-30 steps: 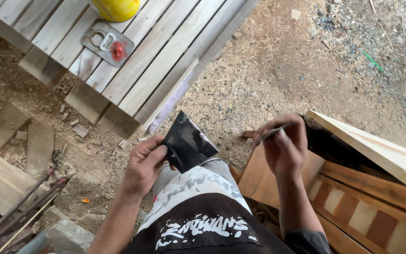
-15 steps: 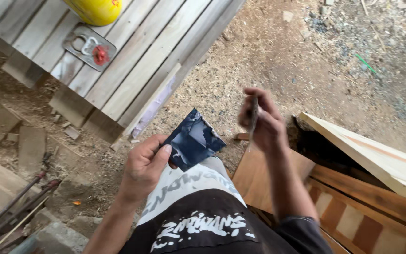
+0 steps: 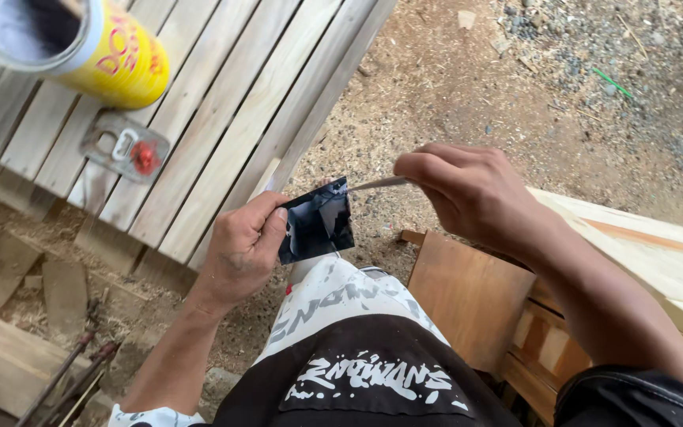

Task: The person mixes a reddish substance with a white paste on a small square using a scraper, then applies the mixture to gaps between wooden planks on a pallet. The person uses the scraper to spread and smooth the filler into the gaps.

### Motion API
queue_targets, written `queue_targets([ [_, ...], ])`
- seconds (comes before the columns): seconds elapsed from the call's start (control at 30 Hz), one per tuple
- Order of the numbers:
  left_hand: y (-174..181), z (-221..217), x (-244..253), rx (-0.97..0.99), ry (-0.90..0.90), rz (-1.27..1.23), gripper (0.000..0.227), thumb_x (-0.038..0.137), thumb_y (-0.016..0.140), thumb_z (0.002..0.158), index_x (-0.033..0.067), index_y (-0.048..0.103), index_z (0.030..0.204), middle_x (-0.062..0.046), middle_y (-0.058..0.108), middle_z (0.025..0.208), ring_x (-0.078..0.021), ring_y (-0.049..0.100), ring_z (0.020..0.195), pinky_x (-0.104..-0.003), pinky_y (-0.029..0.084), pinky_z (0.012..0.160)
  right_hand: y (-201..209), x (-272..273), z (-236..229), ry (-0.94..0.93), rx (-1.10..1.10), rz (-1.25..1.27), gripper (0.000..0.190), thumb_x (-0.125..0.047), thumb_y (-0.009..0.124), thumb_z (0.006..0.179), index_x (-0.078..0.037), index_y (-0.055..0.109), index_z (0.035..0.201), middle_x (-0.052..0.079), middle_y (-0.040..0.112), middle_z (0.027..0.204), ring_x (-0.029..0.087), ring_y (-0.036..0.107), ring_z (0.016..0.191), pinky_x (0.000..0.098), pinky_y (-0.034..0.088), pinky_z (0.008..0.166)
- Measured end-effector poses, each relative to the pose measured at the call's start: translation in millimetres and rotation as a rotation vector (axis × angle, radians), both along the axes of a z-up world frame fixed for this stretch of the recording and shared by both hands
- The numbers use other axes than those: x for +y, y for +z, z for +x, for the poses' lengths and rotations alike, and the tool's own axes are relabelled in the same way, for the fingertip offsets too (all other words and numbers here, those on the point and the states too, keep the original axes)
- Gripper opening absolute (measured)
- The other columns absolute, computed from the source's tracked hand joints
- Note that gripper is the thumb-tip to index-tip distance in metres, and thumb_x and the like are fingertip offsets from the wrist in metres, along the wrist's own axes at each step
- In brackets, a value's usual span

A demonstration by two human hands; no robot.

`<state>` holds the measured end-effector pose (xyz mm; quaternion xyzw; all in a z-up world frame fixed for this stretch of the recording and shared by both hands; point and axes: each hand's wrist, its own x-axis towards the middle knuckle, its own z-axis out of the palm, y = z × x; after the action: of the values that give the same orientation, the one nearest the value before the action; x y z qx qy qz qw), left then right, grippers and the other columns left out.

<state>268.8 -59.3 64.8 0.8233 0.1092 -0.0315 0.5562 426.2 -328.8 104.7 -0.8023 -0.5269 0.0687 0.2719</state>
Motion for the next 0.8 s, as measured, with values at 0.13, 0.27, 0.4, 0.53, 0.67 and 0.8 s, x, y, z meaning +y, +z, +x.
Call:
queue_targets([
  [0.13, 7.7, 53.7, -0.4, -0.052, -0.024, 0.001, 0.017, 0.010, 0.055, 0.100, 0.0004, 0.068, 0.107, -0.006, 0.061, 0.062, -0.0107, 0.058, 0.053, -0.030, 0.045, 0.049, -4.8, 18.0, 57.5, 0.085, -0.104, 0.076, 0.026, 0.003, 0.059, 0.102, -0.012, 0.058, 0.124, 0.011, 0.073, 0.104, 0.023, 0.072, 0.082, 0.0327, 0.060, 0.061],
  [0.27, 9.1, 105.2, -0.2, 0.004, -0.055, 0.035, 0.017, 0.010, 0.057, 0.099, 0.0011, 0.068, 0.108, -0.012, 0.059, 0.061, -0.0157, 0.059, 0.051, -0.033, 0.046, 0.050, -11.7, 15.4, 103.1, 0.047, -0.055, 0.063, 0.025, 0.004, 0.058, 0.101, -0.011, 0.061, 0.120, 0.010, 0.075, 0.103, 0.022, 0.073, 0.080, 0.0328, 0.059, 0.058],
  [0.4, 8.4, 151.0, -1.8, -0.007, -0.101, -0.006, 0.016, 0.010, 0.057, 0.099, 0.0016, 0.068, 0.107, -0.011, 0.059, 0.063, -0.0150, 0.060, 0.053, -0.033, 0.047, 0.051, -19.8, 8.3, 143.0, 0.014, 0.015, 0.054, 0.023, 0.005, 0.060, 0.100, -0.010, 0.063, 0.117, 0.010, 0.075, 0.097, 0.022, 0.072, 0.076, 0.0347, 0.059, 0.057],
  [0.53, 6.8, 192.3, -10.2, 0.031, -0.109, -0.032, 0.017, 0.011, 0.056, 0.101, 0.0016, 0.069, 0.107, -0.009, 0.060, 0.062, -0.0127, 0.059, 0.054, -0.032, 0.046, 0.051, -27.3, -7.7, 173.2, -0.050, 0.075, 0.104, 0.023, 0.006, 0.059, 0.099, -0.010, 0.062, 0.116, 0.011, 0.074, 0.099, 0.026, 0.073, 0.080, 0.0374, 0.060, 0.061],
  [0.67, 2.9, 226.7, -29.0, 0.029, -0.106, -0.043, 0.018, 0.010, 0.055, 0.102, 0.0004, 0.068, 0.107, -0.008, 0.059, 0.063, -0.0107, 0.056, 0.056, -0.031, 0.046, 0.052, -42.3, -34.7, 193.8, -0.098, 0.149, 0.121, 0.022, 0.006, 0.058, 0.097, -0.009, 0.063, 0.112, 0.011, 0.075, 0.095, 0.026, 0.073, 0.075, 0.0375, 0.058, 0.057],
  [0.8, -4.4, 270.7, -60.1, 0.006, -0.057, -0.008, 0.017, 0.008, 0.055, 0.101, -0.0005, 0.069, 0.104, -0.008, 0.062, 0.065, -0.0097, 0.055, 0.057, -0.030, 0.044, 0.049, -73.0, -65.7, 228.6, -0.122, 0.202, 0.208, 0.012, 0.002, 0.059, 0.102, -0.007, 0.061, 0.109, 0.013, 0.075, 0.096, 0.023, 0.075, 0.077, 0.0327, 0.059, 0.056],
])
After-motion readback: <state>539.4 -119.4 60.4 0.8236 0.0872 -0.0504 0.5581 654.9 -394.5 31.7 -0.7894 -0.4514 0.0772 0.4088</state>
